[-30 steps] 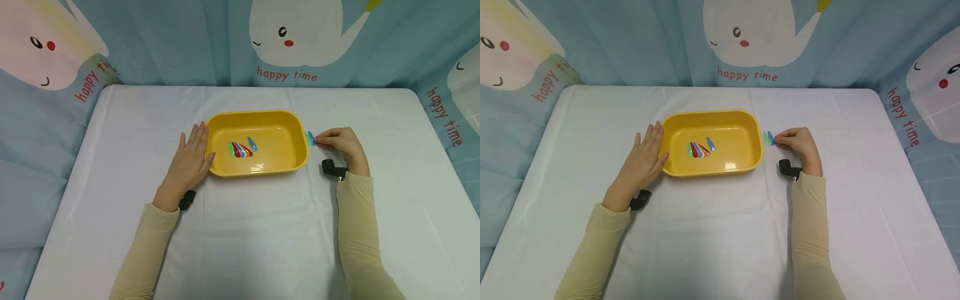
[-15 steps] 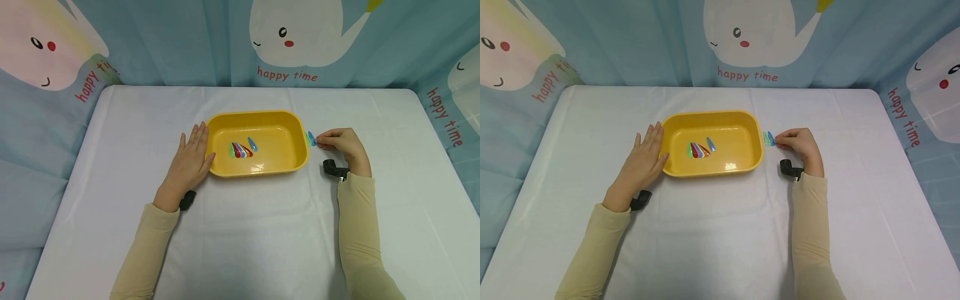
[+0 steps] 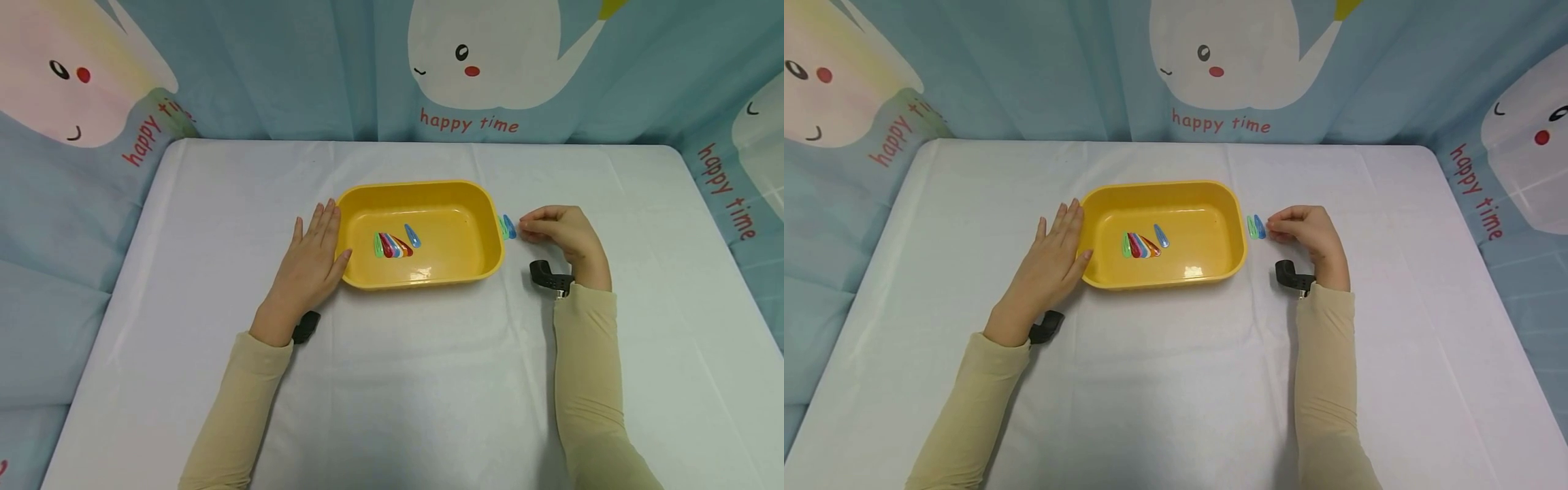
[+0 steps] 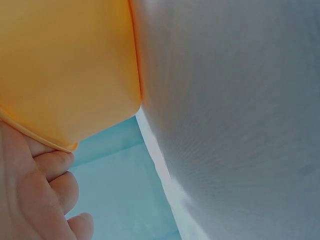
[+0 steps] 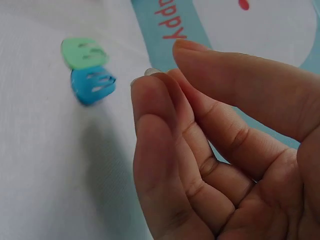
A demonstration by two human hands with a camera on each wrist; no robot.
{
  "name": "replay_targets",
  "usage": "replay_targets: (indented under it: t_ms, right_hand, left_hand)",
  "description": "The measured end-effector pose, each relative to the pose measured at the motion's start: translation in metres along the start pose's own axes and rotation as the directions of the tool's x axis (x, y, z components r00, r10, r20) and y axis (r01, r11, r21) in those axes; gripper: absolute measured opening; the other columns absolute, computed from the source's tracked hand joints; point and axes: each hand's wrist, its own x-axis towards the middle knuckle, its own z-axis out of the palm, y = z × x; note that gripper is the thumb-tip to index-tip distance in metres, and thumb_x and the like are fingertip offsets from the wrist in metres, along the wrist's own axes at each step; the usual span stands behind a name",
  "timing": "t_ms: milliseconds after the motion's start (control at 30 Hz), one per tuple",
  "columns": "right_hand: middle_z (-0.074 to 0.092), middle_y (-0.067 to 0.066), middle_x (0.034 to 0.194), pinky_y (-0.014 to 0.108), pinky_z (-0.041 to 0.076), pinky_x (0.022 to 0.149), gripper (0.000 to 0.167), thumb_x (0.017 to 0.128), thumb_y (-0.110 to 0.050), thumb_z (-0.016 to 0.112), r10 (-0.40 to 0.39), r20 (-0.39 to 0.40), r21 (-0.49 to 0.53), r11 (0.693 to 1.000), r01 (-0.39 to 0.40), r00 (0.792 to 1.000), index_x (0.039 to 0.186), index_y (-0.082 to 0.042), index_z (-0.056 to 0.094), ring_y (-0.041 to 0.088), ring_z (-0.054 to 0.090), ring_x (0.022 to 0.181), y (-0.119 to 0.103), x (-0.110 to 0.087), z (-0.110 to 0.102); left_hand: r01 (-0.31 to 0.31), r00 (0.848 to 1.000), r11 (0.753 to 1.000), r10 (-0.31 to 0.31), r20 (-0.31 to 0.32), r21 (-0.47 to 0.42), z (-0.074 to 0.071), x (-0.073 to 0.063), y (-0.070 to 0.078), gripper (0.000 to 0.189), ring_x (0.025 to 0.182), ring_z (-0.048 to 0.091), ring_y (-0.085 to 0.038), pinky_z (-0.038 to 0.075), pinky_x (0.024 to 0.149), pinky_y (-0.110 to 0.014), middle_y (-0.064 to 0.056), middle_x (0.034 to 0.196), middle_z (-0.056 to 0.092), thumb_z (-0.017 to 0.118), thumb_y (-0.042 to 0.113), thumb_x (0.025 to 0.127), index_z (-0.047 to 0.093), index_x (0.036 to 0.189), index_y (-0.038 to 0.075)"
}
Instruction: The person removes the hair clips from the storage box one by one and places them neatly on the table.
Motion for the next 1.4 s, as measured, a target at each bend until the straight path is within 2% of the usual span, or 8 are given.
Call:
replay_targets:
  t_ms: [167,367,500,700,933,1400]
  right_hand:
    - [0.068,-0.008,0.076,0.019,0.053,0.069,0.006,0.085,-0.011,0.07,-0.023,-0.015,0.006,1.0,0.023,1.0,0.083,-0.007,0.073,0.007,0.066,0.072,-0.006,-0.003,0.001]
    - [0.067,-0.009,0.075,0.018,0.052,0.068,0.014,0.086,-0.013,0.069,-0.054,-0.037,-0.025,0.998,0.053,0.998,0.09,0.0,0.071,0.006,0.065,0.071,-0.014,-0.009,0.002]
    - [0.068,-0.007,0.076,0.019,0.053,0.069,0.013,0.085,-0.012,0.07,-0.073,-0.036,-0.006,0.997,0.073,0.997,0.091,0.001,0.072,0.008,0.066,0.072,-0.019,-0.013,0.003]
    - [0.07,-0.002,0.08,0.02,0.053,0.069,0.006,0.085,-0.01,0.069,-0.15,-0.031,0.022,0.988,0.15,0.988,0.086,-0.004,0.073,0.012,0.067,0.074,-0.028,-0.02,0.006]
    - [0.069,-0.002,0.08,0.021,0.053,0.072,0.008,0.086,-0.009,0.068,-0.222,-0.007,0.018,0.975,0.222,0.975,0.088,-0.002,0.071,0.011,0.067,0.075,-0.037,-0.027,0.009]
    - [0.069,0.002,0.082,0.022,0.053,0.073,0.009,0.085,-0.009,0.07,-0.23,-0.005,0.004,0.973,0.23,0.973,0.088,-0.001,0.071,0.016,0.067,0.074,-0.051,-0.037,0.018]
  left_hand:
    - [0.003,1.0,1.0,-0.003,-0.001,0.001,0.0,0.0,0.0,0.065,0.144,-0.001,-0.025,-0.003,0.113,-0.047,-0.014,0.157,0.004,0.035,0.034,0.102,0.009,0.149,-0.003]
    - [0.002,1.0,1.0,-0.002,-0.001,-0.002,0.0,0.0,0.0,0.065,0.144,-0.001,-0.025,-0.002,0.113,-0.047,-0.014,0.157,0.004,0.034,0.033,0.102,0.009,0.149,-0.003]
    - [0.0,1.0,1.0,0.0,0.001,-0.002,0.0,0.0,0.0,0.065,0.144,-0.001,-0.025,-0.003,0.113,-0.047,-0.014,0.157,0.004,0.034,0.033,0.102,0.009,0.149,-0.004]
    - [0.001,1.0,1.0,-0.001,0.004,-0.004,-0.001,0.0,0.001,0.065,0.144,-0.001,-0.025,-0.003,0.113,-0.047,-0.014,0.157,0.004,0.035,0.033,0.102,0.009,0.149,-0.004]
    - [0.005,1.0,1.0,-0.005,0.004,0.0,-0.001,0.0,0.001,0.065,0.144,-0.001,-0.025,-0.003,0.113,-0.047,-0.014,0.157,0.004,0.034,0.032,0.102,0.009,0.149,-0.004]
    - [0.006,1.0,1.0,-0.006,0.007,-0.006,-0.002,0.0,0.002,0.065,0.144,-0.002,-0.024,-0.002,0.113,-0.047,-0.015,0.157,0.004,0.034,0.033,0.102,0.009,0.149,-0.004]
